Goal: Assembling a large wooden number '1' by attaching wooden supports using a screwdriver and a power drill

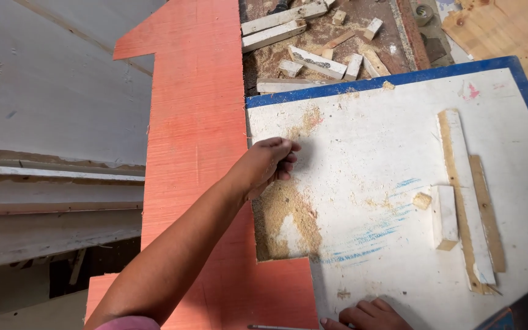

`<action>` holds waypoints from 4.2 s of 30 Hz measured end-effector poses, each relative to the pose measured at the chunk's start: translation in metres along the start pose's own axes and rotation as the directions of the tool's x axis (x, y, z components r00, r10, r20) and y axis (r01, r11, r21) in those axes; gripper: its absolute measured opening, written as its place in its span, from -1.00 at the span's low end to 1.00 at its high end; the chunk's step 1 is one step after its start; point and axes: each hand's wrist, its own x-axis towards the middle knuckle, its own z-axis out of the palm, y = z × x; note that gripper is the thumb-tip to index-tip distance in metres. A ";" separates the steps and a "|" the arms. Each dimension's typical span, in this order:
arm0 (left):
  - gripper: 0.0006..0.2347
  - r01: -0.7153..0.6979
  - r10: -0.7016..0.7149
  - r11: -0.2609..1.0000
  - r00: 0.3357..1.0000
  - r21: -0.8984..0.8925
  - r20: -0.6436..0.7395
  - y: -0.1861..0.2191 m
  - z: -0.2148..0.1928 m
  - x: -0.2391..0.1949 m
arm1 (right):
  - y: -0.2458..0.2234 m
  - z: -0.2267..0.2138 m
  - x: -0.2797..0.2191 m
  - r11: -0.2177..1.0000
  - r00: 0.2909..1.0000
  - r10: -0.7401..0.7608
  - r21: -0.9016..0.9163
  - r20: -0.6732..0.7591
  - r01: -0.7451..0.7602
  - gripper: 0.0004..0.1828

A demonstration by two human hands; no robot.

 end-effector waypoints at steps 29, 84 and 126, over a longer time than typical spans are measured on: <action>-0.23 0.695 0.261 0.479 0.470 0.536 -0.843 -0.151 -0.182 -0.331 | -0.072 -0.111 0.075 0.599 0.529 0.685 0.025 0.501 -0.800 -0.49; -0.65 0.114 -0.035 0.817 0.988 -0.565 0.150 -0.202 0.149 -0.234 | -0.131 -0.123 0.023 0.897 0.873 0.441 0.126 -0.209 -0.423 -0.81; -0.74 -0.028 0.059 0.952 0.994 0.304 -0.093 -0.217 0.160 -0.267 | -0.101 -0.150 0.002 0.617 0.685 0.713 0.331 0.150 -0.714 -0.74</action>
